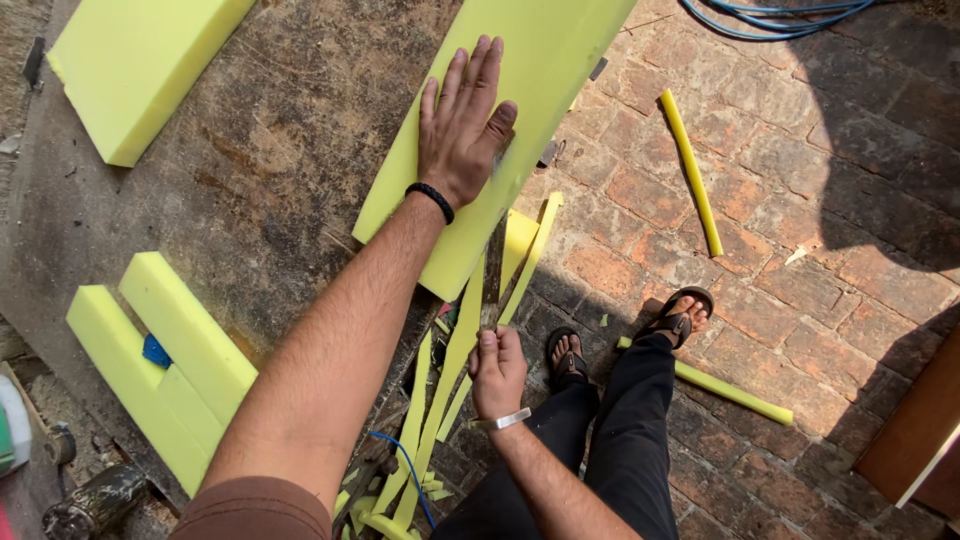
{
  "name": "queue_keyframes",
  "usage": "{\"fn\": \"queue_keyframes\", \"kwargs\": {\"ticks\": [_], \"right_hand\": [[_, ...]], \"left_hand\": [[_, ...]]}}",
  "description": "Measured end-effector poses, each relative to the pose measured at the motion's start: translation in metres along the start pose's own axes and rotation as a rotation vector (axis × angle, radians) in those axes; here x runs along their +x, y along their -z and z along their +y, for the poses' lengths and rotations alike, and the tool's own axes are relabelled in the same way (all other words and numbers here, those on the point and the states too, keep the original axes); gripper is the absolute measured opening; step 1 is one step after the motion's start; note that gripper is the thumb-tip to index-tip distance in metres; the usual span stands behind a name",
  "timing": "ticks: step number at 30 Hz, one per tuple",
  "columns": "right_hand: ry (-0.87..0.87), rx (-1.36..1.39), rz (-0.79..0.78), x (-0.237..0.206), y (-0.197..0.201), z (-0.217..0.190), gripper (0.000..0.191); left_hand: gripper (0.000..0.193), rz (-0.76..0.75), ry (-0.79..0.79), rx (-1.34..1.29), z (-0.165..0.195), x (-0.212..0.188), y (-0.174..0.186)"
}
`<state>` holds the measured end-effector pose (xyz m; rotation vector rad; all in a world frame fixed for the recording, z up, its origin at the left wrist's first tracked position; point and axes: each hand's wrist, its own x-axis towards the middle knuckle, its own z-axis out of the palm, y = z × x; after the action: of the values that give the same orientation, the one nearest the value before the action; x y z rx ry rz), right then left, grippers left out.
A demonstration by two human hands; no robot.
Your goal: The person measures and cuts yellow foam sheets on a workbench using a metal ruler and a long serrated knife. They then use a pneumatic nail gun to attach the cut foam pieces to a wooden chair frame.
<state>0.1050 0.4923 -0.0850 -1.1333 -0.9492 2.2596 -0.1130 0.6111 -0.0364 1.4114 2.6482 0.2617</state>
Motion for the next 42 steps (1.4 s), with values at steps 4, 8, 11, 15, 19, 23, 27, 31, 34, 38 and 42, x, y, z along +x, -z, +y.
{"fn": "queue_keyframes", "kwargs": {"ticks": [4, 8, 11, 15, 19, 23, 27, 31, 34, 38, 42], "right_hand": [[0.052, -0.128, 0.055, 0.025, -0.016, -0.002, 0.022], [-0.098, -0.229, 0.038, -0.046, -0.019, 0.026, 0.018], [-0.147, -0.189, 0.010, -0.064, -0.021, 0.042, 0.019], [-0.039, -0.143, 0.034, -0.045, -0.025, 0.053, 0.021], [-0.308, -0.250, -0.028, -0.092, -0.026, 0.072, 0.018], [-0.306, -0.029, -0.088, -0.118, -0.019, 0.091, 0.019], [-0.060, 0.069, -0.087, -0.095, 0.010, 0.086, 0.016], [0.096, 0.168, 0.170, -0.050, 0.050, 0.067, 0.014], [0.065, 0.120, 0.192, -0.023, 0.068, 0.051, 0.015], [0.071, 0.114, 0.186, -0.016, 0.086, 0.047, 0.017], [0.049, 0.040, 0.266, -0.011, 0.102, 0.051, 0.017]], "left_hand": [[0.078, 0.054, -0.011, -0.135, -0.006, 0.001, 0.001], [0.081, 0.116, -0.081, -0.497, -0.016, 0.000, 0.000], [0.091, 0.111, -0.099, -0.836, -0.026, 0.000, -0.001], [0.107, 0.047, -0.079, -1.202, -0.039, 0.001, -0.006], [0.113, -0.076, -0.069, -1.607, -0.050, 0.000, -0.004], [0.113, -0.100, 0.005, -1.623, -0.057, 0.002, 0.003], [0.117, -0.180, 0.146, -1.460, -0.062, 0.007, 0.020], [0.111, -0.006, 0.161, 0.003, -0.053, 0.001, 0.033], [0.125, -0.226, 0.515, -0.243, -0.041, -0.009, 0.039], [0.086, -0.219, 0.657, -0.767, -0.054, -0.020, 0.057], [0.066, -0.022, 0.672, -1.458, -0.066, -0.057, 0.061]]}}
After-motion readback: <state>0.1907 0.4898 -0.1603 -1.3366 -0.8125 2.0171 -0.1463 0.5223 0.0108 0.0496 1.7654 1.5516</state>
